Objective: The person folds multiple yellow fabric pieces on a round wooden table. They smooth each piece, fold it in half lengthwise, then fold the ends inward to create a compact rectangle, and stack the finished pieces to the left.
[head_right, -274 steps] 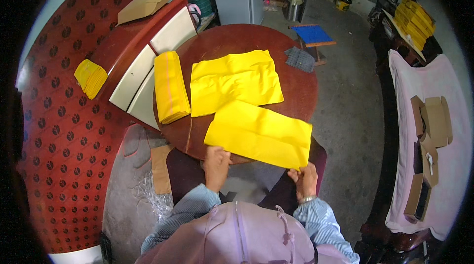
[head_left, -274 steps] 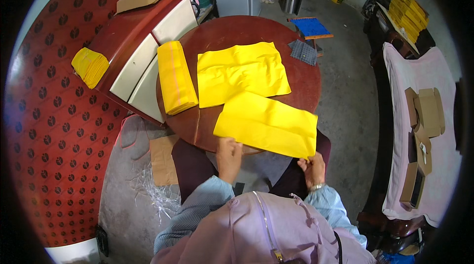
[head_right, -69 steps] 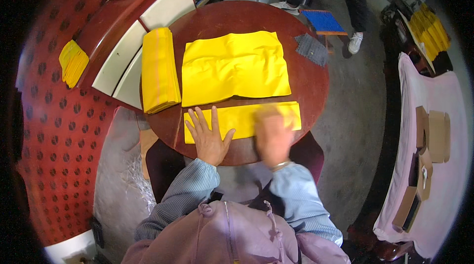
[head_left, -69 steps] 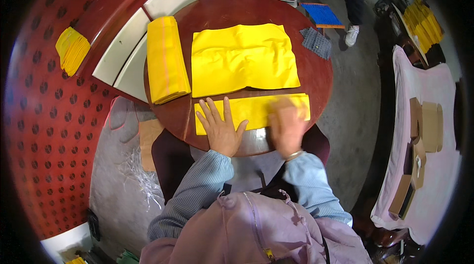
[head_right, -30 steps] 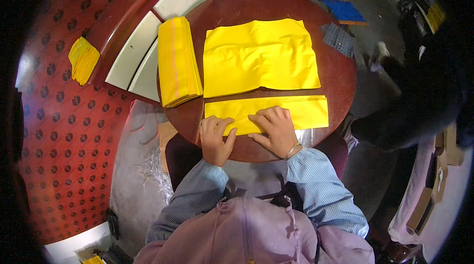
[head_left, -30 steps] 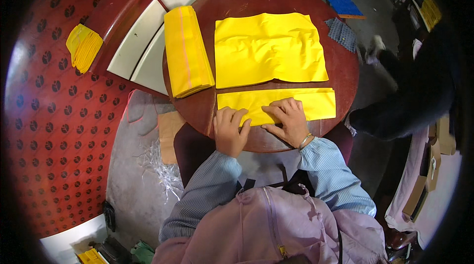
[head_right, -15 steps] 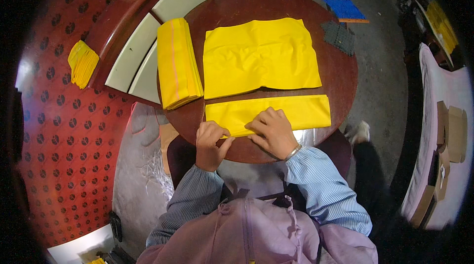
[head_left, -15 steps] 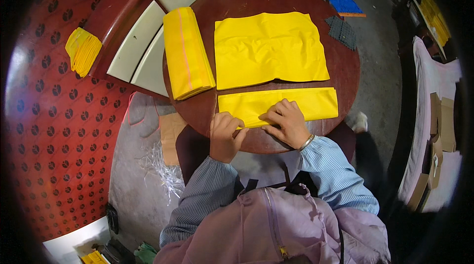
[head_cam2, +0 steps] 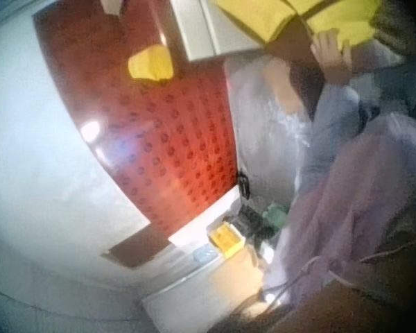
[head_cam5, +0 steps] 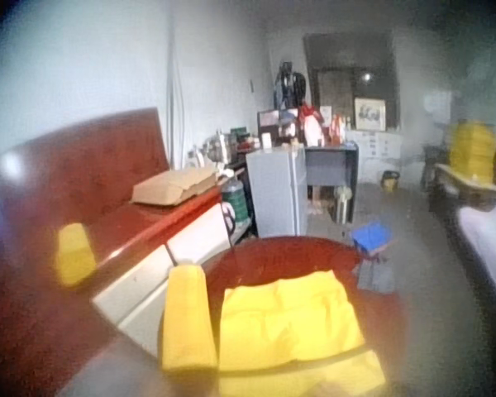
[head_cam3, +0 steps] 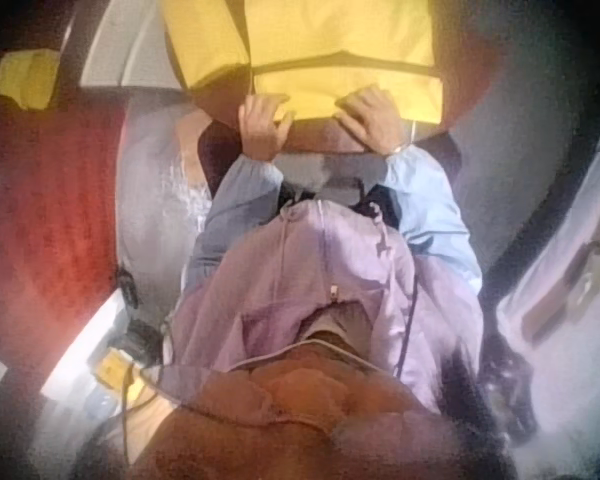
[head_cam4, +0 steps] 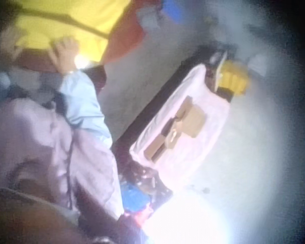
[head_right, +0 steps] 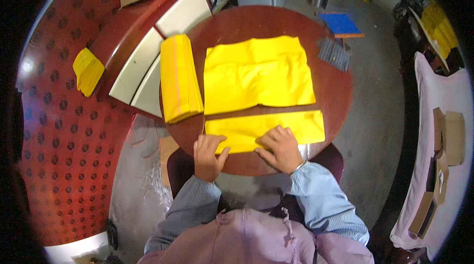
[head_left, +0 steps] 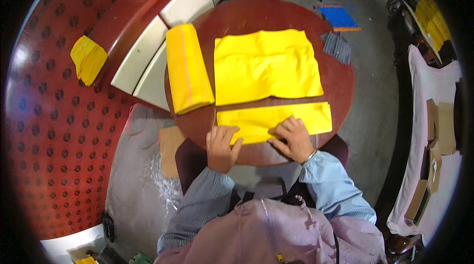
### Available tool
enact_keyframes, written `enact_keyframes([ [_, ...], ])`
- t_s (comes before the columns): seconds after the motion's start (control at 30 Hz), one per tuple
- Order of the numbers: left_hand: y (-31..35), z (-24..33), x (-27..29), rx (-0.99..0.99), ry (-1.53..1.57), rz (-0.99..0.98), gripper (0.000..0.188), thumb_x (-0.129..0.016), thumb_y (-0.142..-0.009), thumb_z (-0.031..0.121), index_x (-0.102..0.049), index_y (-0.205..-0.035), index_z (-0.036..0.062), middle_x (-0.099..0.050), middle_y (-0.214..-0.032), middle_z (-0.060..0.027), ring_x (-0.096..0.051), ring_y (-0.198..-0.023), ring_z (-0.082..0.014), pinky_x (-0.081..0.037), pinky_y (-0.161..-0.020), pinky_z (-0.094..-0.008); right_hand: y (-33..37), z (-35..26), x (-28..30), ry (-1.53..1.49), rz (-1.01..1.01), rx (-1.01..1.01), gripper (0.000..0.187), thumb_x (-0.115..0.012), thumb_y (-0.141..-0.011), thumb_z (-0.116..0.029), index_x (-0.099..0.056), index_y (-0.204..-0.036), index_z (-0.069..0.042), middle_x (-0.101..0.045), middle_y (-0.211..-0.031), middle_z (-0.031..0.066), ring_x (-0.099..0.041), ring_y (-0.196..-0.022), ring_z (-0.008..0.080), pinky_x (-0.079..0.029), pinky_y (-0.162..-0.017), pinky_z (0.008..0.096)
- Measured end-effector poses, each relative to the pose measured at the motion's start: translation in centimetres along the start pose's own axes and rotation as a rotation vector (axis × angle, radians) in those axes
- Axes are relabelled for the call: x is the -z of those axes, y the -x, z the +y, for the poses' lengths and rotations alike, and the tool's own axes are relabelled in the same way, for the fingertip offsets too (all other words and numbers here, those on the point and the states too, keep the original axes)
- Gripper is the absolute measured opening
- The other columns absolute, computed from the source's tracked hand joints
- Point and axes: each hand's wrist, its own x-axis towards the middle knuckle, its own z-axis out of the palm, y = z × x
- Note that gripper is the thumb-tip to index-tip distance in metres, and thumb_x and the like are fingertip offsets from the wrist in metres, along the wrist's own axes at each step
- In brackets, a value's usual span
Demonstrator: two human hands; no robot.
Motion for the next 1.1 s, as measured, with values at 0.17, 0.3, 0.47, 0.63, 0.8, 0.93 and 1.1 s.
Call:
enact_keyframes([
  [0.17,-0.3,0.4,0.4,-0.02,-0.018,-0.087,0.027,-0.079,-0.086,0.01,-0.073,-0.112,0.0066,-0.065,-0.102,-0.0112,-0.061,-0.101,-0.0334,-0.045,-0.093,-0.0455,-1.0,-0.9,-0.1,0.016,0.008,0.061,0.024,-0.078,-0.091,-0.031,-0.075,-0.109,-0.014,-0.063,-0.097,0.006,-0.06,-0.095,0.0277,-0.045,-0.082,0.0427],
  [0.3,-0.5,0.9,-0.3,-0.059,0.018,-0.094,0.021,-0.075,-0.086,0.007,-0.071,-0.106,0.0082,-0.065,-0.107,-0.0106,-0.061,-0.111,-0.0338,-0.047,-0.099,-0.0468,-2.1,-2.6,-1.9,-0.002,-0.004,0.134,0.022,-0.076,-0.093,-0.028,-0.074,-0.112,-0.015,-0.063,-0.103,0.004,-0.059,-0.099,0.0268,-0.045,-0.086,0.0425],
  [0.47,-0.4,0.9,0.3,-0.031,0.03,-0.17,0.018,-0.074,-0.086,0.005,-0.07,-0.104,0.0069,-0.066,-0.11,-0.0116,-0.061,-0.115,-0.0348,-0.048,-0.1,-0.0464,-1.6,-2.4,-1.6,0.003,-0.091,0.113,0.02,-0.076,-0.094,-0.026,-0.074,-0.111,-0.016,-0.063,-0.105,0.0039,-0.059,-0.102,0.0256,-0.045,-0.089,0.042],
  [0.63,0.1,0.5,1.5,0.008,0.096,-0.174,0.02,-0.083,-0.083,0.009,-0.071,-0.099,0.0048,-0.066,-0.108,-0.0122,-0.061,-0.11,-0.0351,-0.05,-0.097,-0.047,0.7,-0.5,0.9,0.006,-0.08,0.083,0.02,-0.077,-0.093,-0.026,-0.074,-0.11,-0.016,-0.064,-0.103,0.0048,-0.06,-0.101,0.0275,-0.046,-0.087,0.0418],
  [0.8,-0.2,-0.2,2.3,0.077,0.107,-0.256,0.02,-0.086,-0.082,0.009,-0.071,-0.094,0.0032,-0.066,-0.106,-0.0125,-0.06,-0.104,-0.0351,-0.051,-0.094,-0.0464,2.2,1.3,3.0,-0.002,-0.072,0.031,0.02,-0.08,-0.091,-0.025,-0.074,-0.106,-0.014,-0.066,-0.103,0.0057,-0.062,-0.099,0.0287,-0.049,-0.086,0.0421],
  [0.93,0.0,0.5,1.8,0.024,0.029,-0.2,0.021,-0.086,-0.083,0.01,-0.069,-0.092,0.0031,-0.064,-0.104,-0.0122,-0.06,-0.103,-0.0349,-0.051,-0.094,-0.0469,2.4,1.7,3.3,0.005,-0.067,0.02,0.018,-0.081,-0.092,-0.023,-0.076,-0.105,-0.012,-0.067,-0.103,0.0076,-0.061,-0.096,0.0289,-0.05,-0.084,0.0418],
  [1.1,-0.1,1.2,1.0,0.032,-0.025,-0.124,0.022,-0.085,-0.085,0.012,-0.067,-0.091,0.0032,-0.064,-0.103,-0.0128,-0.06,-0.104,-0.0346,-0.051,-0.095,-0.0469,2.1,1.6,3.0,0.014,-0.002,0.019,0.021,-0.081,-0.092,-0.025,-0.075,-0.106,-0.011,-0.067,-0.103,0.0085,-0.061,-0.097,0.03,-0.051,-0.084,0.0428],
])
